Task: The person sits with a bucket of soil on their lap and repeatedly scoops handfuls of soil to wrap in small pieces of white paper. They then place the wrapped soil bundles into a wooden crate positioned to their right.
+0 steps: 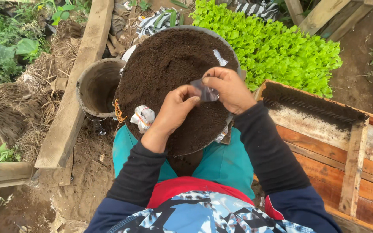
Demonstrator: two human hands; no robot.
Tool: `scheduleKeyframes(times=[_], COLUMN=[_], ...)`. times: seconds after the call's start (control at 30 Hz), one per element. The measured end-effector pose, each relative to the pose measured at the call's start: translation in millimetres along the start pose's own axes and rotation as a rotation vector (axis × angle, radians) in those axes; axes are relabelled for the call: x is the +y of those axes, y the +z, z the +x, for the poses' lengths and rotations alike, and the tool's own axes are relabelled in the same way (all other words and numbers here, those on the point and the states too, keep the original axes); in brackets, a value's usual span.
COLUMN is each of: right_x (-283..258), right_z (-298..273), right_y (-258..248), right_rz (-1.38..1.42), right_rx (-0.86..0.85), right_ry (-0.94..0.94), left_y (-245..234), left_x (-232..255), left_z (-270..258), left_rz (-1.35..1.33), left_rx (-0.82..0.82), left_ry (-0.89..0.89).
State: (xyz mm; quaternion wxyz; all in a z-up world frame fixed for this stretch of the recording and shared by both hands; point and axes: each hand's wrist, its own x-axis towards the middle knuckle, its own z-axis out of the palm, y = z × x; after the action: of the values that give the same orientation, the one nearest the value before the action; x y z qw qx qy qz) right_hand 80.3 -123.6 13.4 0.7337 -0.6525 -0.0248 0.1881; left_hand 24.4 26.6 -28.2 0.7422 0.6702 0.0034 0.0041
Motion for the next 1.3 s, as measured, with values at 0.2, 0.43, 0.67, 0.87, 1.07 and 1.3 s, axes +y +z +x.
scheduleKeyframes(times=[0.2, 0.43, 0.67, 0.87, 1.07, 1.3], right_x=[8, 25, 21, 20, 85, 128], right_z=[-26, -48, -49, -51, 29, 89], right_y=[4, 16, 5, 47, 34, 13], right_rz=[-0.420, -0.303, -0.700, -1.167, -1.695, -0.649], right_rx=[0.158, 0.100, 0.070, 0.029, 0.118, 0.156], right_ry=[-0.329, -0.340, -0.423, -0.594, -0.730, -0.028], left_y=[3, 13, 5, -16, -37, -43], left_x=[-8, -5, -2, 38, 61, 64], left_z=[-11, -15, -18, -15, -7, -9], left_rz=[-0.059, -0.268, -0.188, 0.226, 0.236, 0.347], left_rx=[0.131, 0.237, 0.094, 0.207, 0.274, 0.253], left_ry=[0.028, -0.121, -0.145, 0.336, 0.349, 0.361])
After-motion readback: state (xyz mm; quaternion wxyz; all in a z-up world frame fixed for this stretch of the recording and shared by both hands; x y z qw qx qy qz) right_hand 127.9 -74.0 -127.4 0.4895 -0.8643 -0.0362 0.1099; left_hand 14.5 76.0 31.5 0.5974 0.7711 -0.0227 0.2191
